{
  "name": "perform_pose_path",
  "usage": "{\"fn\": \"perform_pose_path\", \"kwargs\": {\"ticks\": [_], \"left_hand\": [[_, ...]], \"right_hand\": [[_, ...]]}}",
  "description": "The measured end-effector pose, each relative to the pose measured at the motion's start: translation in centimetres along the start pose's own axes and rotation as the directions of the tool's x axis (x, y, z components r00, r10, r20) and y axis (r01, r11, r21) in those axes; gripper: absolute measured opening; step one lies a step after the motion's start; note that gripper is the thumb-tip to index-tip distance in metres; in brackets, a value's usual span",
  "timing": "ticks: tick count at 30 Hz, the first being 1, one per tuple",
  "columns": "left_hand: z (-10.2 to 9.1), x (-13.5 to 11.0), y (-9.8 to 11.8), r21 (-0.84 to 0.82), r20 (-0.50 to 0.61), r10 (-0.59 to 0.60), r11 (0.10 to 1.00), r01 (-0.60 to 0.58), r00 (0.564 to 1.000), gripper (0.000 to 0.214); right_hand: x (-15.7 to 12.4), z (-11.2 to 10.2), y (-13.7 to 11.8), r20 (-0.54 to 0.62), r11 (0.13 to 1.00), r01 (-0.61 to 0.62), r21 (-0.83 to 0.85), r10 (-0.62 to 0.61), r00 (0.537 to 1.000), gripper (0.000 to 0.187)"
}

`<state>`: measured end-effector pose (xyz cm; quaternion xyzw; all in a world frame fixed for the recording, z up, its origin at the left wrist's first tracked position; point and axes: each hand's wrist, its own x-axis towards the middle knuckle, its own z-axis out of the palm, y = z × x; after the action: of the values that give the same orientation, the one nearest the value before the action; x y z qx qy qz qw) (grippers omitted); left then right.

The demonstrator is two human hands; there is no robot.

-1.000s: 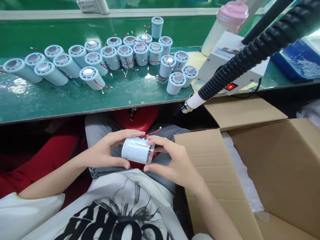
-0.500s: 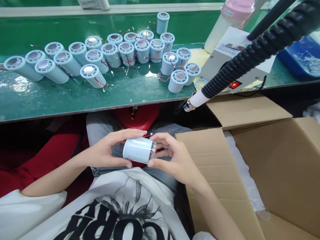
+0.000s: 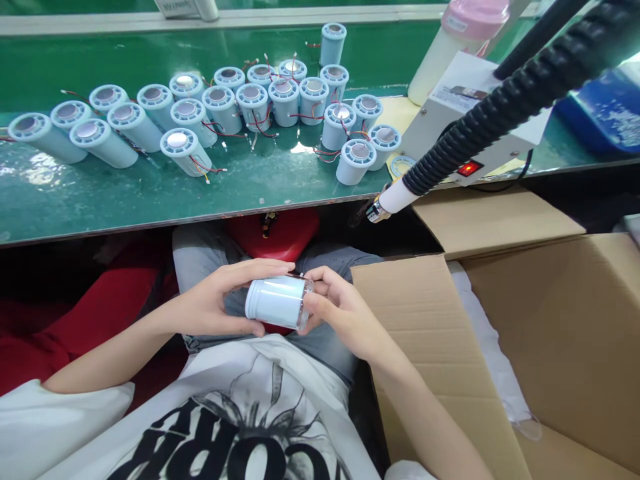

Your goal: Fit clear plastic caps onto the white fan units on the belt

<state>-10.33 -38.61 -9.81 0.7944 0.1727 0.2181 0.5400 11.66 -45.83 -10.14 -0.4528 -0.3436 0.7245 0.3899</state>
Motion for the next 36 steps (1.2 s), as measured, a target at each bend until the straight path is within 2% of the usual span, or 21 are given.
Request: {"fn": "perform_pose_path", "kwargs": {"ticks": [5,12,18,23,26,27,29,30,31,32,33,34,35,36], "left_hand": [[0.1,0.0,0.0,-0.020,0.000,0.009,1.000,-0.009,1.000,0.082],[0.2,0.1,0.0,-0.077,0.007,-0.009,0.997,0.010,1.000,0.083],[0.2,0.2,-0.3,-0.099,0.008,0.009,0.995,-0.008,1.000,0.082],[0.6,0.3,-0.4,-0.077,0.001,0.042,0.996,-0.042,0.999,0.078],[0.8,0.2,0.2,-0.123,-0.029,-0.025,0.992,0.022,0.999,0.073],[0.9,0.2,0.4,-0.155,-0.033,-0.074,0.986,0.069,0.997,0.070],[1.0,0.0,1.0,-0.243,-0.025,-0.184,0.955,0.172,0.983,0.067],[1.0,0.0,1.2,-0.291,-0.017,-0.230,0.932,0.216,0.973,0.066],[1.0,-0.1,1.4,-0.336,-0.007,-0.267,0.908,0.249,0.964,0.065],[1.0,-0.2,1.5,-0.371,0.000,-0.293,0.888,0.272,0.956,0.065],[1.1,-0.2,1.6,-0.396,0.006,-0.313,0.871,0.290,0.950,0.065],[1.1,-0.2,1.6,-0.414,0.010,-0.329,0.858,0.303,0.944,0.065],[1.1,-0.3,1.6,-0.429,0.012,-0.342,0.847,0.313,0.940,0.064],[1.2,-0.3,1.5,-0.444,0.012,-0.350,0.837,0.319,0.937,0.064]], "right_hand": [[0.1,0.2,0.6,0.016,0.991,-0.116,0.068,0.115,0.993,0.048],[0.3,0.8,0.1,0.103,0.955,-0.239,0.175,0.223,0.969,0.057],[0.2,0.8,0.1,0.209,0.886,-0.373,0.273,0.324,0.923,0.060],[0.1,0.8,-0.4,0.247,0.809,-0.497,0.315,0.436,0.865,0.076],[0.1,0.8,0.0,0.263,0.811,-0.523,0.264,0.461,0.847,0.082],[0.1,0.7,0.2,0.247,0.840,-0.495,0.225,0.442,0.862,0.081],[-0.1,0.5,0.9,0.108,0.946,-0.307,0.106,0.296,0.949,0.066],[-0.3,0.3,1.3,0.002,0.990,-0.143,-0.002,0.143,0.990,0.049],[-0.4,0.2,1.6,-0.082,0.988,0.044,-0.148,-0.056,0.995,0.031],[-0.5,0.0,1.8,-0.105,0.922,0.224,-0.315,-0.269,0.957,0.023],[-0.7,-0.1,1.8,-0.055,0.798,0.380,-0.468,-0.456,0.888,0.035],[-0.8,-0.3,1.8,0.050,0.643,0.503,-0.577,-0.587,0.808,0.050],[-0.9,-0.4,1.8,0.170,0.503,0.589,-0.633,-0.652,0.739,0.059],[-1.0,-0.5,1.7,0.258,0.410,0.638,-0.651,-0.671,0.695,0.064]]}}
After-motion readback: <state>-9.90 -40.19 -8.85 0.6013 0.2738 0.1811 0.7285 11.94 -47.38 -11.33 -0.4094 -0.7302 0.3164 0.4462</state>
